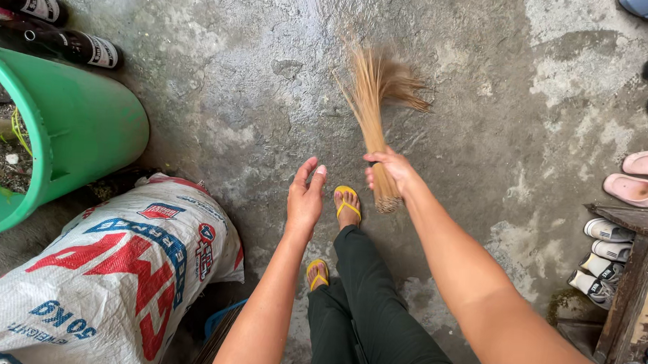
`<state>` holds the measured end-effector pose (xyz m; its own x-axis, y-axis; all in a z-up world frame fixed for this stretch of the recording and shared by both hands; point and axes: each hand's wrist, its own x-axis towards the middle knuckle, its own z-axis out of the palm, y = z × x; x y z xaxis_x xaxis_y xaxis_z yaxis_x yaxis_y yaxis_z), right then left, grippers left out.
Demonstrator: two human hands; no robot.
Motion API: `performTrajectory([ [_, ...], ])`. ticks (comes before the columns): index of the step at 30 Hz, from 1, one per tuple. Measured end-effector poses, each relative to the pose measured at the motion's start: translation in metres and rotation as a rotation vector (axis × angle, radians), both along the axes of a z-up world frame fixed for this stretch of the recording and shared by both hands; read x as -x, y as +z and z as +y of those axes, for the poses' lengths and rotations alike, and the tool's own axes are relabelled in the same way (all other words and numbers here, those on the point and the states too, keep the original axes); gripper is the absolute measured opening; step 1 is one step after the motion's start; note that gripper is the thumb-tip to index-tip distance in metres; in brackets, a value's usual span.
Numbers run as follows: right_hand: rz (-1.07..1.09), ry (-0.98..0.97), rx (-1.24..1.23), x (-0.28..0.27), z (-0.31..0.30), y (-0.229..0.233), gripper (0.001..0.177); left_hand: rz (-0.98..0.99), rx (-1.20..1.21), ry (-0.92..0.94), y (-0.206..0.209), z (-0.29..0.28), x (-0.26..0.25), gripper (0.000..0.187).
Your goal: The person sweeps the outdoor ground, gathering dirt and debris into a dustpan using brooms.
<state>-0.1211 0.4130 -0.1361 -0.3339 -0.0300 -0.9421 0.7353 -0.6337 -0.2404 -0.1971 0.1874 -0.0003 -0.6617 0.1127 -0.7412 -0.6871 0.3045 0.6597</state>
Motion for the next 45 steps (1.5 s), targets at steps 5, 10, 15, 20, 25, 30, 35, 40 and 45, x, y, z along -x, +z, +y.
performTrajectory([
  [5,0.010,-0.320,-0.208,-0.045,0.010,0.061,0.043,0.017,-0.011,-0.031,-0.011,0.020,0.014,0.054],
  [10,-0.237,-0.459,-0.342,-0.017,0.005,0.039,0.046,0.020,-0.025,-0.052,-0.003,0.041,0.023,0.054],
  [15,0.044,0.042,-0.079,0.027,0.042,0.075,0.055,0.019,-0.016,-0.097,0.002,0.055,0.033,0.055],
  [20,0.046,-0.121,-0.438,0.022,0.006,0.094,0.091,0.011,-0.031,-0.078,-0.006,0.062,0.037,0.056],
  [25,-0.099,-0.370,-0.407,0.031,-0.022,0.038,0.054,0.070,-0.091,-0.038,-0.022,0.065,0.030,0.055],
  [30,0.114,-0.085,-0.014,0.000,-0.014,0.071,0.046,0.087,-0.051,0.061,-0.026,0.035,0.017,0.056],
  [35,0.058,-0.209,-0.319,0.005,-0.097,0.060,0.060,0.091,0.035,0.141,-0.026,-0.015,-0.006,0.055],
  [40,-0.130,-0.157,0.579,0.022,-0.082,0.067,0.037,0.160,0.071,0.224,-0.033,-0.067,-0.034,0.055],
  [45,0.263,0.074,-0.176,-0.030,-0.168,0.133,0.068,0.327,0.129,0.315,-0.027,-0.122,-0.061,0.057],
])
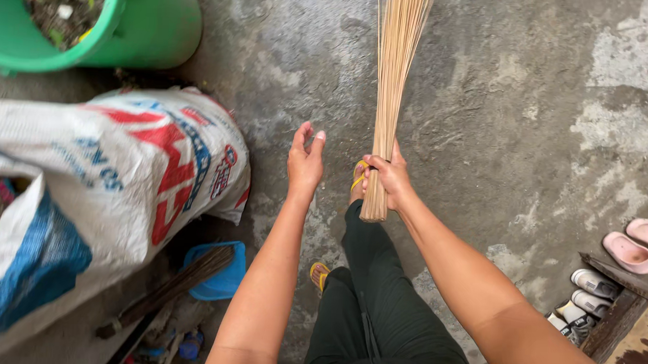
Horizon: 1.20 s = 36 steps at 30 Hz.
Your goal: The person sweeps the outdoor ground, gathering dirt and debris into a dustpan using brooms.
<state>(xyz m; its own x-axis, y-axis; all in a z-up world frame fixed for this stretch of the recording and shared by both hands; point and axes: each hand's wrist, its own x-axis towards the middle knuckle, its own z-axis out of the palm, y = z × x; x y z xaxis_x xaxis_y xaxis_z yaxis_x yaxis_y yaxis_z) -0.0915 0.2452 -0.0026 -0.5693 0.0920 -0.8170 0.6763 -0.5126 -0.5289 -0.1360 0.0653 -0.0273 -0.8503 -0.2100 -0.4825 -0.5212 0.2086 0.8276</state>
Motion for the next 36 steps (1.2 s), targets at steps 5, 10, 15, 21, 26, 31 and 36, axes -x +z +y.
performTrajectory([
  [5,-0.011,0.203,0.089,-0.045,-0.035,0.033,0.042,0.169,0.349,-0.079,0.007,-0.083,-0.061,0.053],
  [10,-0.061,0.299,0.094,-0.123,-0.116,0.052,0.033,0.171,0.472,-0.147,-0.009,-0.183,-0.165,0.048],
  [15,-0.120,0.215,0.218,-0.216,-0.210,0.065,0.023,0.169,0.626,-0.229,-0.008,-0.288,-0.291,0.047],
  [21,-0.303,0.043,0.392,-0.346,-0.309,0.071,0.016,-0.132,0.954,-0.303,0.021,-0.422,-0.441,0.059],
  [26,-0.392,0.104,0.310,-0.404,-0.342,0.073,0.015,-0.207,0.972,-0.058,0.026,-0.499,-0.509,0.055],
  [31,-0.368,0.124,0.277,-0.417,-0.364,0.073,0.017,-0.145,0.910,0.070,0.024,-0.494,-0.514,0.049],
  [36,-0.369,0.063,0.365,-0.401,-0.371,0.068,0.035,-0.192,0.989,-0.201,0.005,-0.484,-0.492,0.045],
])
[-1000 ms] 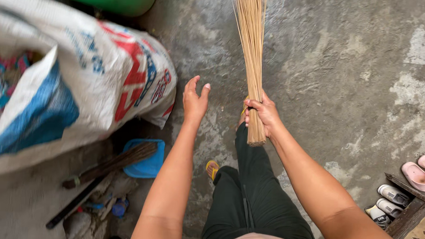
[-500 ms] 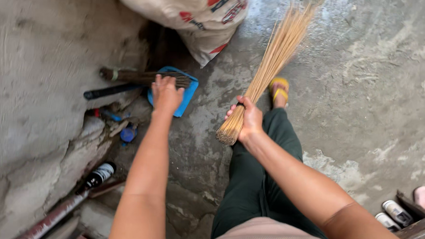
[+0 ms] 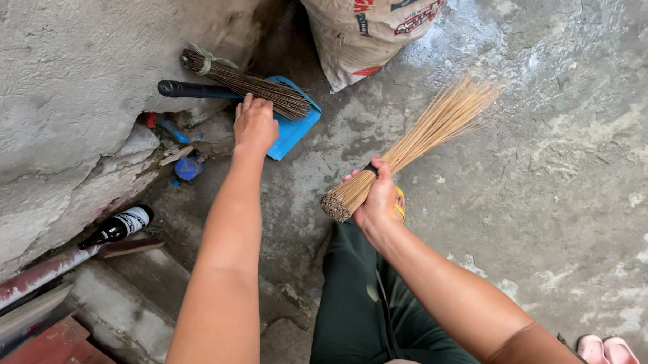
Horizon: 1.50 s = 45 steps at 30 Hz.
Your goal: The person sweeps the outdoor ground, gathering dirt and debris into a dustpan using brooms.
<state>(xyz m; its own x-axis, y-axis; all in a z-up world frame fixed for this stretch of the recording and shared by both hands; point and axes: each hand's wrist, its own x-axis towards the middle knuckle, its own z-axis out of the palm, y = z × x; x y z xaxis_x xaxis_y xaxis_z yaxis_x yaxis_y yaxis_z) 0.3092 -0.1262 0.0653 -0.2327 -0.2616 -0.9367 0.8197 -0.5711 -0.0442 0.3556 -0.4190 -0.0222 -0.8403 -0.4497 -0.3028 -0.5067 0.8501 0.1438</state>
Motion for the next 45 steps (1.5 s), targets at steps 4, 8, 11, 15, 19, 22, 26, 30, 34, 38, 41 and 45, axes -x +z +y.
performTrajectory([
  [4,0.072,-0.007,-0.108,0.018,-0.014,0.011,0.025,-0.082,0.101,-0.064,-0.035,-0.024,0.025,0.035],
  [8,0.096,-0.048,-0.150,0.028,-0.035,0.003,0.021,-0.403,0.112,-0.145,-0.066,-0.050,0.053,0.034],
  [11,0.111,-0.112,-0.127,0.026,-0.049,-0.014,0.022,-0.502,0.198,-0.185,-0.095,-0.084,0.068,0.039],
  [15,0.111,-0.147,-0.184,0.021,-0.072,-0.035,0.020,-0.642,0.428,-0.226,-0.124,-0.133,0.082,0.052],
  [19,0.062,-0.160,-0.202,0.017,-0.091,-0.051,0.021,-0.785,0.346,-0.146,-0.125,-0.158,0.100,0.052],
  [22,0.032,-0.203,-0.188,0.016,-0.100,-0.060,0.022,-1.067,0.330,-0.227,-0.103,-0.162,0.104,0.056],
  [26,0.044,-0.210,-0.205,0.020,-0.108,-0.061,0.021,-1.119,0.215,-0.171,-0.086,-0.165,0.118,0.065],
  [30,0.033,-0.150,-0.257,0.024,-0.118,-0.050,0.021,-0.976,0.126,-0.129,-0.088,-0.169,0.155,0.052],
  [34,0.080,-0.185,-0.212,0.023,-0.126,-0.045,0.021,-0.956,0.287,-0.391,-0.072,-0.182,0.201,0.072],
  [38,0.108,-0.148,-0.227,0.018,-0.126,-0.042,0.020,-0.860,0.211,-0.352,-0.069,-0.185,0.218,0.054],
  [41,0.104,-0.118,-0.276,0.015,-0.122,-0.043,0.018,-0.750,0.143,-0.283,-0.092,-0.183,0.224,0.039],
  [45,0.097,-0.120,-0.311,0.009,-0.121,-0.046,0.016,-0.684,0.225,-0.322,-0.115,-0.185,0.236,0.043],
])
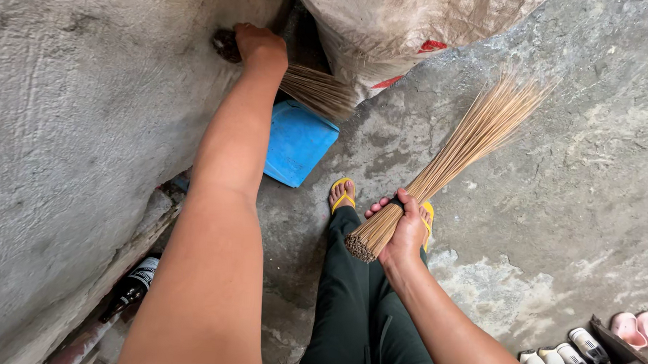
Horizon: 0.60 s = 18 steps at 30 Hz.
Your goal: The person sweeps the outdoor ground, gathering dirt and debris into a dustpan using brooms.
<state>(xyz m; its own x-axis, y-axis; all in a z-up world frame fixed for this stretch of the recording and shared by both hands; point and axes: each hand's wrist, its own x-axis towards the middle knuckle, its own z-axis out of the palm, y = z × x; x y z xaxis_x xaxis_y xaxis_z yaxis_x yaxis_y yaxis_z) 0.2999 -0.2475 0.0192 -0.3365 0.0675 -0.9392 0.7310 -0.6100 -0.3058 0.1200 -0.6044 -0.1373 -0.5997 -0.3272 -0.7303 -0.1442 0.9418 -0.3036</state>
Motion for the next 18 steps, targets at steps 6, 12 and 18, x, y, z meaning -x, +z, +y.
performTrajectory([
  [6,-0.015,-0.022,0.011,-0.005,0.004,-0.010,0.016,-0.012,0.229,-0.324,-0.002,-0.004,-0.017,0.068],
  [12,-0.059,-0.026,0.046,-0.006,0.011,-0.012,0.016,0.065,0.207,-0.309,-0.009,-0.017,-0.022,0.061],
  [18,-0.048,-0.039,0.086,-0.005,0.008,-0.009,0.020,0.228,0.330,-0.498,0.006,-0.009,-0.043,0.074],
])
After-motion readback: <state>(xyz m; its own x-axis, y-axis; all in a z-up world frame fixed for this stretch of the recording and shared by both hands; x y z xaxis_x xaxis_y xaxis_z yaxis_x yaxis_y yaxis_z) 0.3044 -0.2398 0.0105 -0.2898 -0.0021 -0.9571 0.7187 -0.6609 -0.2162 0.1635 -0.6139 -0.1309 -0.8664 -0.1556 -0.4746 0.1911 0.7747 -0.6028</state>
